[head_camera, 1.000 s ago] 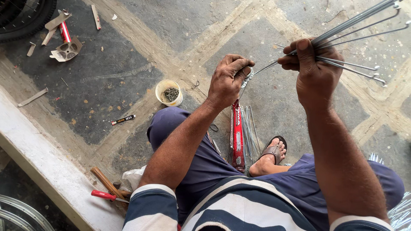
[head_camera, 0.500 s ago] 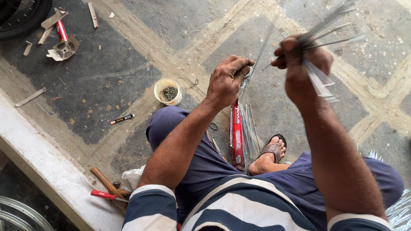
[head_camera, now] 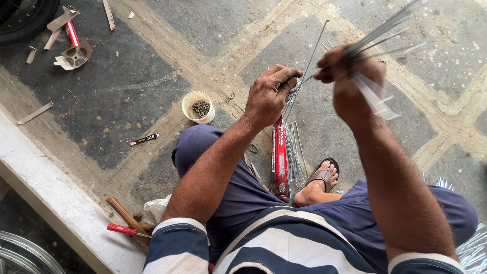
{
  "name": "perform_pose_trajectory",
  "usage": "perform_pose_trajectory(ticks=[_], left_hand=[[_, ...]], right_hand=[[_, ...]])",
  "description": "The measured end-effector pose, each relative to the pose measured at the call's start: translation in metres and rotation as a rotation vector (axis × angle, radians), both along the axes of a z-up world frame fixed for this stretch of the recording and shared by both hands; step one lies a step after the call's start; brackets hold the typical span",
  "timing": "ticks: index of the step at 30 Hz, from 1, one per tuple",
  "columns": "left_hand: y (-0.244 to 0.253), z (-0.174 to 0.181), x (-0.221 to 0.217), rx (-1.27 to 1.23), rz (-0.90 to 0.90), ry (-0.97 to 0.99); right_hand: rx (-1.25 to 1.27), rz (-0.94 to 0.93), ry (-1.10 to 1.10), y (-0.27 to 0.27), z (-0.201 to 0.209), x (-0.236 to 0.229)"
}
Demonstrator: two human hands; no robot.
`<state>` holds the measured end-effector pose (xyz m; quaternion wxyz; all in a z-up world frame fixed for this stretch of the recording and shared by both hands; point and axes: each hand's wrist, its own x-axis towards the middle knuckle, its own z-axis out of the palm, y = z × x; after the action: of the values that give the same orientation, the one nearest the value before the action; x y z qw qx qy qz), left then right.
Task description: The person inserts metal spokes into a bicycle wheel hub, arranging them in a radial pattern. The person repeatedly picks up spokes, inserts them into the hub, and adjusts their positions while sitting on the floor.
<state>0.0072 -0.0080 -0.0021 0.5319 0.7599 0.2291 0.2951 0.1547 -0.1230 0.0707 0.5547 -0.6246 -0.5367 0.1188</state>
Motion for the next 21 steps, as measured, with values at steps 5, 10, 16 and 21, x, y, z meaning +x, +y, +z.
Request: perform_pose_trajectory(ticks=[5,10,16,21], left_hand=[[0.002,-0.004,0.001,0.176,0.028,0.014],[0.003,-0.004,0.000,0.098,-0.001,-0.002],[0.000,-0.003,0.000,0.017,-0.023,-0.023],[0.000,-0.002,0.001,0.023,-0.022,0.005]], right_hand=[[-0.058,-0.110,-0.398,-0.004,0.003,-0.003],[0.010,-0.053,0.079,-0.013,0.010,0.003],[-0.008,-0.034,0.195,-0.010,0.008,0.001],[-0.068,-0.058,0.014,-0.008,0.014,-0.004]])
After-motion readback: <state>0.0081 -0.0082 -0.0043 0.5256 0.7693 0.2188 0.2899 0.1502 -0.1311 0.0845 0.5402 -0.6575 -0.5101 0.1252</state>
